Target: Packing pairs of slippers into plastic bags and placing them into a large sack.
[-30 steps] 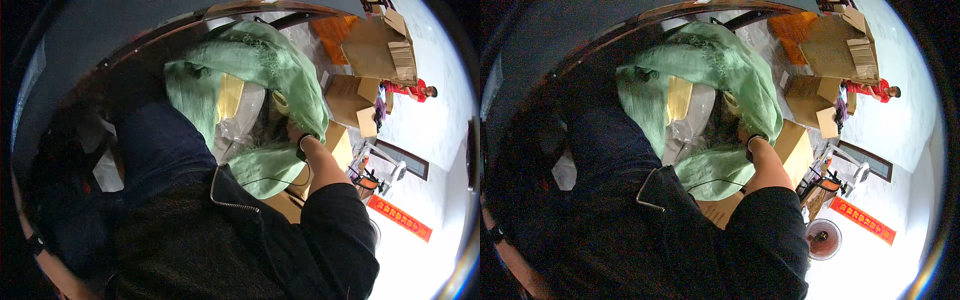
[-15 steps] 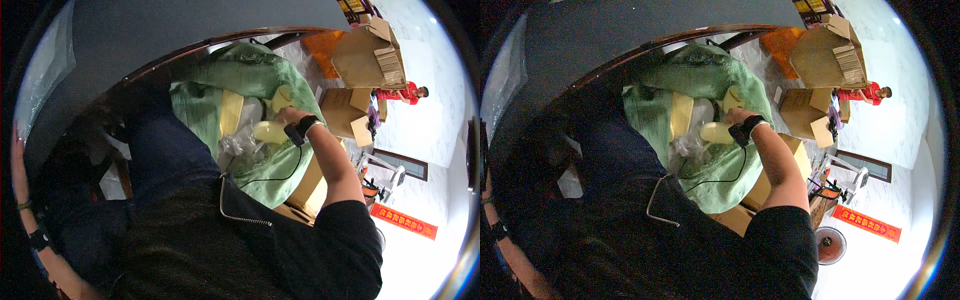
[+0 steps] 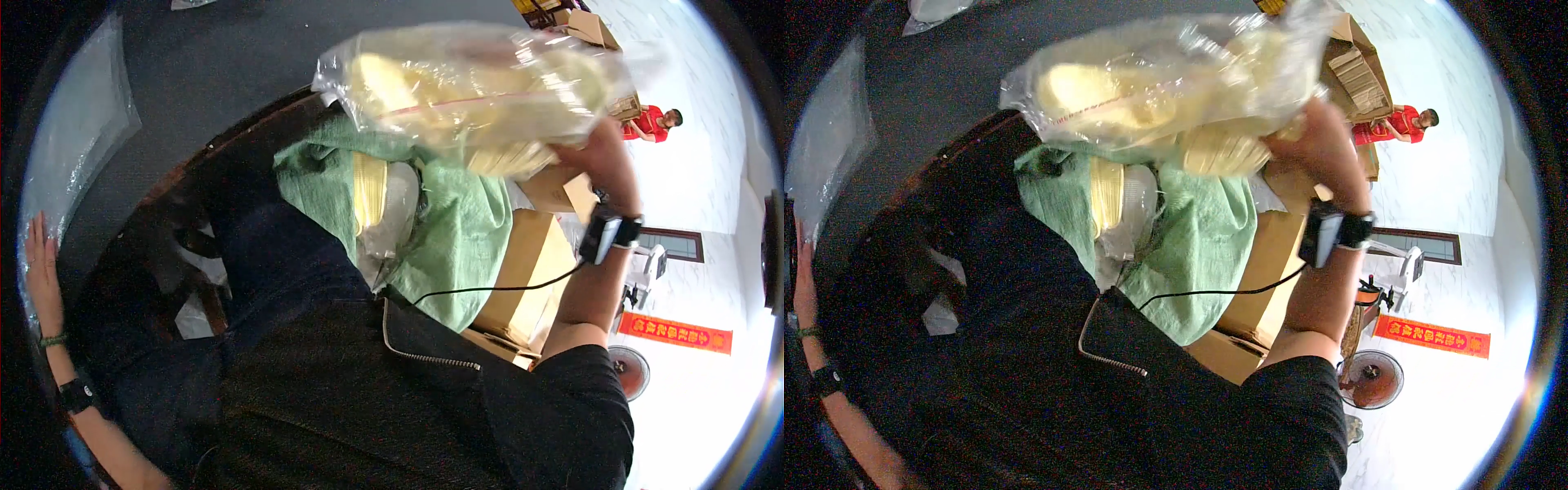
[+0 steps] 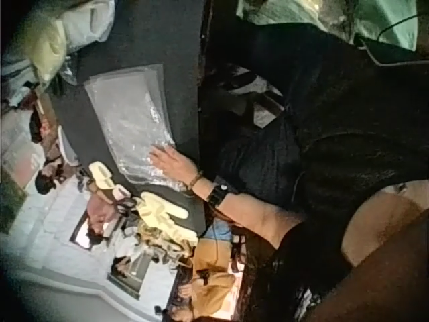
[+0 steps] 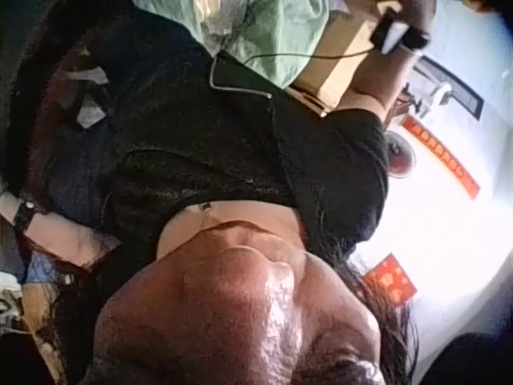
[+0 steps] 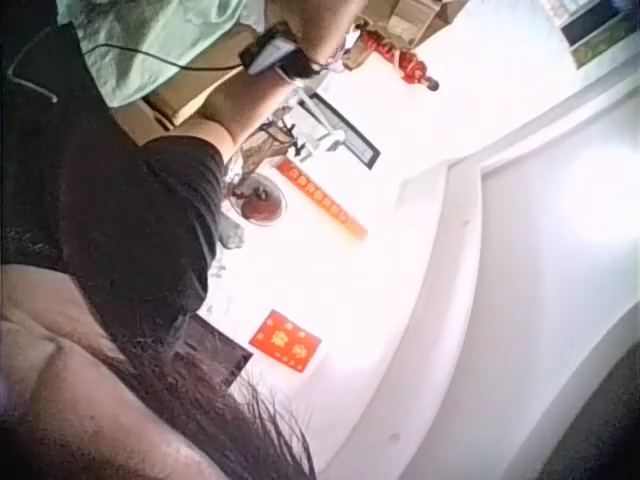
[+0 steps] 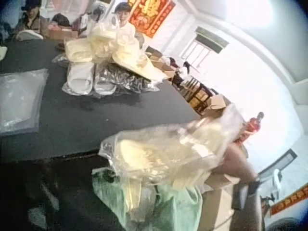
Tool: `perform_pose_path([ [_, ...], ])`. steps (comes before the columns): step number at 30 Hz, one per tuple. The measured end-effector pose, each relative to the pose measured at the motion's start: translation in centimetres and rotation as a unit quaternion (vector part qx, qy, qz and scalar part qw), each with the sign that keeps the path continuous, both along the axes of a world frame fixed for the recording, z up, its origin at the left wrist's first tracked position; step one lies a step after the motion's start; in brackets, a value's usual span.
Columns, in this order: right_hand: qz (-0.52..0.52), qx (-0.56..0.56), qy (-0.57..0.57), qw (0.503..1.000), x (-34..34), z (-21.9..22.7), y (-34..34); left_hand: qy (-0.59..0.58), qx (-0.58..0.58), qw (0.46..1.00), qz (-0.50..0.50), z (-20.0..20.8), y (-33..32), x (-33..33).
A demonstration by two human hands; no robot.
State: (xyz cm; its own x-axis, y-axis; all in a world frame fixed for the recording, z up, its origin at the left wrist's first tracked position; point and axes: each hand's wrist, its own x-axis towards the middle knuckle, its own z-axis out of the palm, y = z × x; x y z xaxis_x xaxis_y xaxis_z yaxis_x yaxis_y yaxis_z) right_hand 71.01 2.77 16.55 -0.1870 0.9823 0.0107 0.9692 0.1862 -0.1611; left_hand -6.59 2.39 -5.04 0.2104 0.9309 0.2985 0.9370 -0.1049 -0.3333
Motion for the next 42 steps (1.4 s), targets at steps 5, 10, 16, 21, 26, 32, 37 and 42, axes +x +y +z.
perform_pose_path([
  [5,-0.079,0.162,-0.053,0.982,-4.5,10.1,2.4,0.017,0.0,0.999,0.033,-0.6,0.1,0.1],
  [10,0.066,0.369,-0.17,0.911,2.9,16.8,8.1,-0.012,-0.064,0.988,0.143,1.0,0.2,4.9],
  [16,0.115,0.539,-0.049,0.833,-11.6,11.4,24.7,-0.13,-0.075,0.976,0.157,4.1,-1.8,6.8],
  [21,0.144,0.626,-0.05,0.765,-24.8,6.9,29.3,-0.159,-0.083,0.971,0.156,5.1,-2.1,7.6],
  [26,0.179,0.402,-0.126,0.889,-31.5,-1.7,32.8,-0.179,-0.087,0.966,0.165,5.3,-1.7,7.9],
  [32,0.196,0.299,-0.08,0.93,-32.6,-0.5,33.6,-0.189,-0.077,0.967,0.154,5.3,-1.9,7.7],
  [37,0.222,0.289,-0.023,0.931,-30.0,0.7,31.3,-0.185,-0.09,0.966,0.159,5.6,-2.3,7.7],
  [42,0.295,0.377,0.164,0.862,-26.9,-0.9,22.3,-0.141,-0.097,0.972,0.16,4.2,-1.4,7.6],
])
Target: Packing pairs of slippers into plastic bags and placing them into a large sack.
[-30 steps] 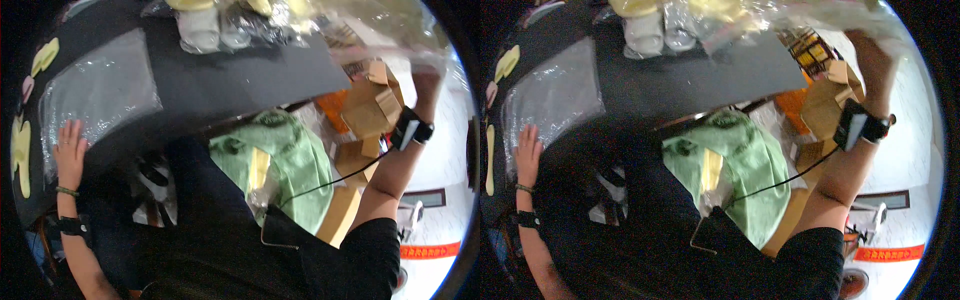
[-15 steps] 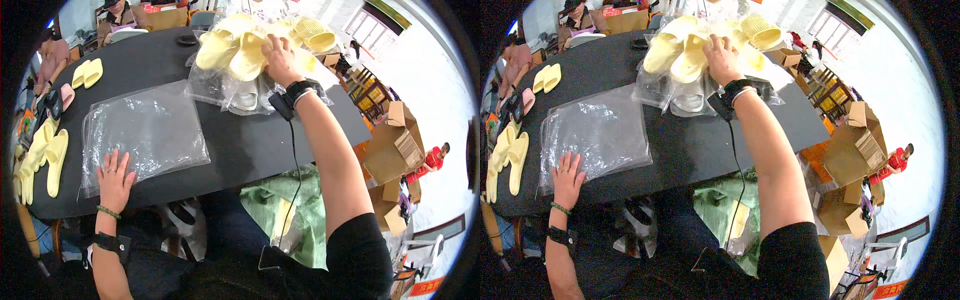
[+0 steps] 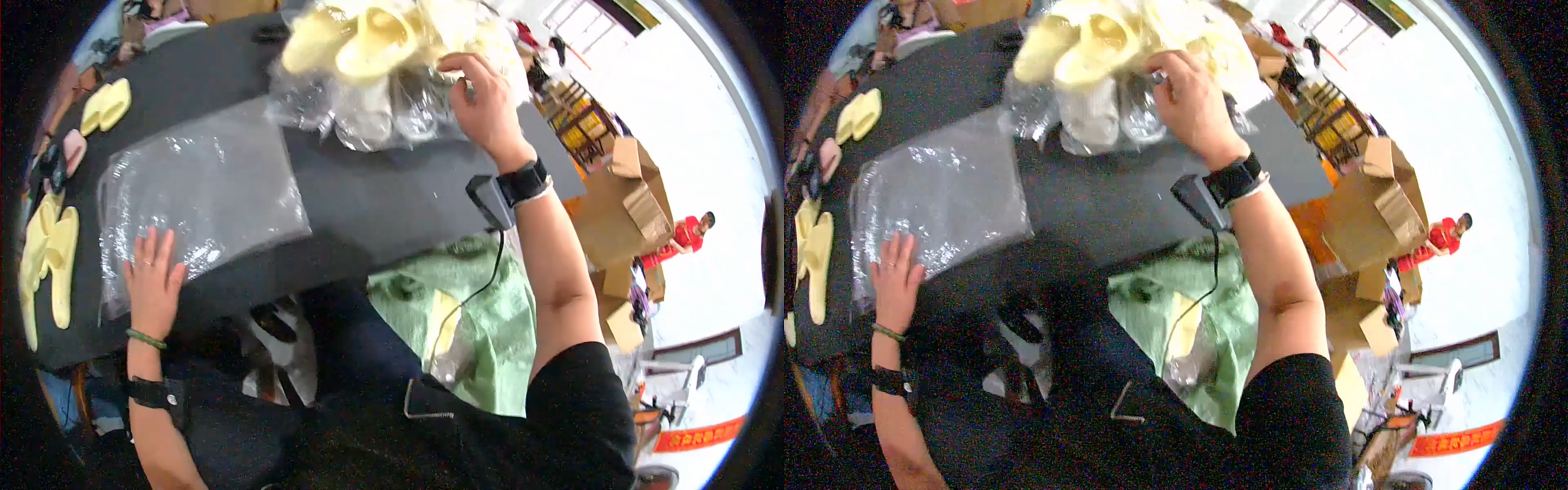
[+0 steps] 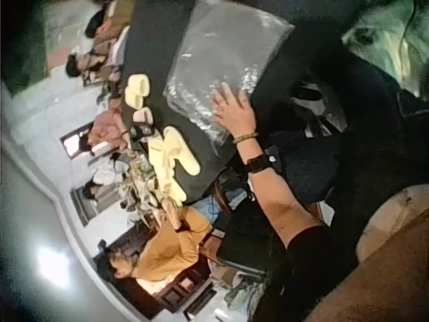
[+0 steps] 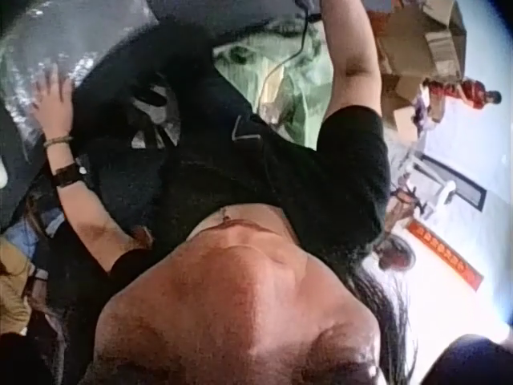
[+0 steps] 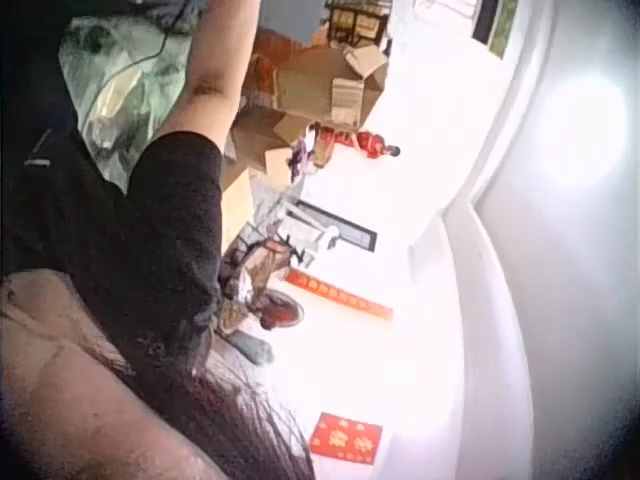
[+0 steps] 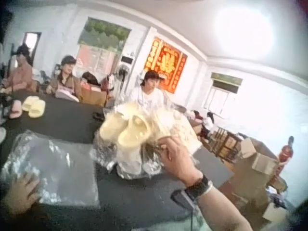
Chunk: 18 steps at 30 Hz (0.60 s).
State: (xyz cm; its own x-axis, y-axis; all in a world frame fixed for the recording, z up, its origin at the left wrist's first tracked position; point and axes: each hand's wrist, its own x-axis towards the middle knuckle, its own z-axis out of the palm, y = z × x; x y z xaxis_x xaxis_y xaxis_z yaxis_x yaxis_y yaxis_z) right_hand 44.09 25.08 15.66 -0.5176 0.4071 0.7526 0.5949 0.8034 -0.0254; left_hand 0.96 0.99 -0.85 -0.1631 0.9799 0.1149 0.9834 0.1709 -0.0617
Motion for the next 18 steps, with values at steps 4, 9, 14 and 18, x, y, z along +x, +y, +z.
perform_pose_path([
  [4,0.121,-0.135,-0.051,0.982,3.5,-7.5,-8.3,0.058,0.026,0.998,-0.022,-2.0,0.2,-2.4],
  [9,0.1,-0.425,-0.118,0.892,10.1,-26.8,-16.7,0.077,0.071,0.989,-0.105,-3.2,1.2,-5.8],
  [14,-0.079,-0.54,-0.258,0.798,19.8,-42.6,-24.6,0.065,0.083,0.985,-0.134,-3.1,1.5,-6.0],
  [18,-0.272,-0.599,-0.348,0.668,26.2,-44.2,-28.7,0.06,0.063,0.98,-0.179,-4.5,1.8,-7.4],
])
